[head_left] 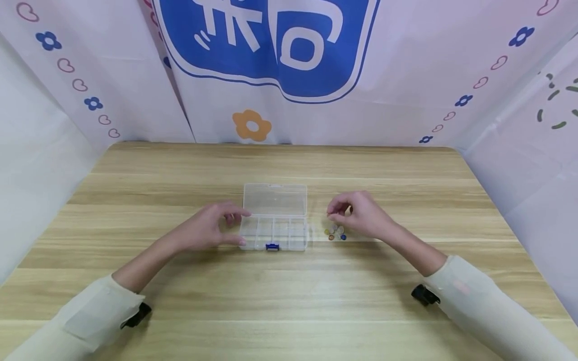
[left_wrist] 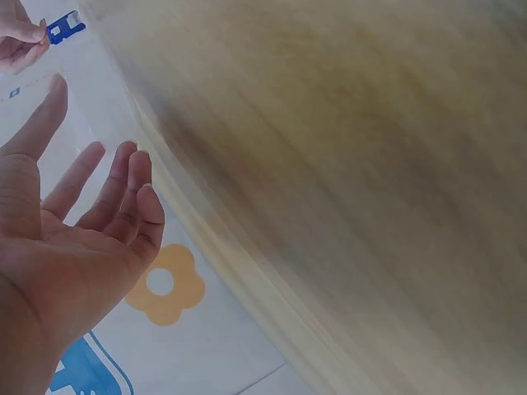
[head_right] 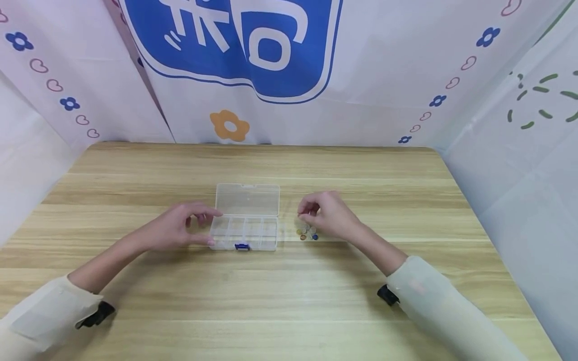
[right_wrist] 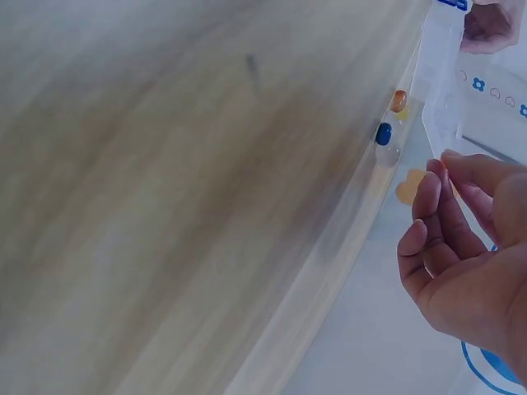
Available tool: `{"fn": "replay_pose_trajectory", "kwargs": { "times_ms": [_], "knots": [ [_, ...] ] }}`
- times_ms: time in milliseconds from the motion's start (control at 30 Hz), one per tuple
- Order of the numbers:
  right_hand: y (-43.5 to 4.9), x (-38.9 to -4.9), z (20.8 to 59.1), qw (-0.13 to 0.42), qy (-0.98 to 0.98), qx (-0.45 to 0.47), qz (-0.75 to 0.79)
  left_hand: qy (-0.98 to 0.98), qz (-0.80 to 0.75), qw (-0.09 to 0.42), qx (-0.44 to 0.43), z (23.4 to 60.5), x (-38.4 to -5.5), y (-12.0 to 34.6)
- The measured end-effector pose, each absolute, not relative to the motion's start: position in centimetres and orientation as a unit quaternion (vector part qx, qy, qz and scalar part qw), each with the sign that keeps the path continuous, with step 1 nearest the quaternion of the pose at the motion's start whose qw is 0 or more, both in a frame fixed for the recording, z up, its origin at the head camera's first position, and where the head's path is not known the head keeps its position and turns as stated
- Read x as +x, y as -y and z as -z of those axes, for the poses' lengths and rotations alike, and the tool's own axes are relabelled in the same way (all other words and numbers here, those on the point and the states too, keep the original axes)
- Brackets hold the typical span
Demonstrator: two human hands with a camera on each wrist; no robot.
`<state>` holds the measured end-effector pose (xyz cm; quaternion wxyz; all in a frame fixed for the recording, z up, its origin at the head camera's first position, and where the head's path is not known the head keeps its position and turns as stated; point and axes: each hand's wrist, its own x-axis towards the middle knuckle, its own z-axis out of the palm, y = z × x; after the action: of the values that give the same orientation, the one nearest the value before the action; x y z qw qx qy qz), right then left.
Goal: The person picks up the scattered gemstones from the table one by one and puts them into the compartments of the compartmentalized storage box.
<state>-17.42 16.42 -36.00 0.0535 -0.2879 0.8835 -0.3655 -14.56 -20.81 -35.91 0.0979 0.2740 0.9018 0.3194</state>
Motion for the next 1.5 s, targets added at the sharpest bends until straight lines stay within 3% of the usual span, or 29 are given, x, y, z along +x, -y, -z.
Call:
{"fn": "replay_pose_trajectory", "kwargs": {
  "times_ms": [1500],
  "knots": [
    [-11.8,-17.3,35.1,0.089,-0.846,-0.307,0.428,-0.876,-0.383,0.155,0.248,35.9,-14.7,20.5]
  ]
}}
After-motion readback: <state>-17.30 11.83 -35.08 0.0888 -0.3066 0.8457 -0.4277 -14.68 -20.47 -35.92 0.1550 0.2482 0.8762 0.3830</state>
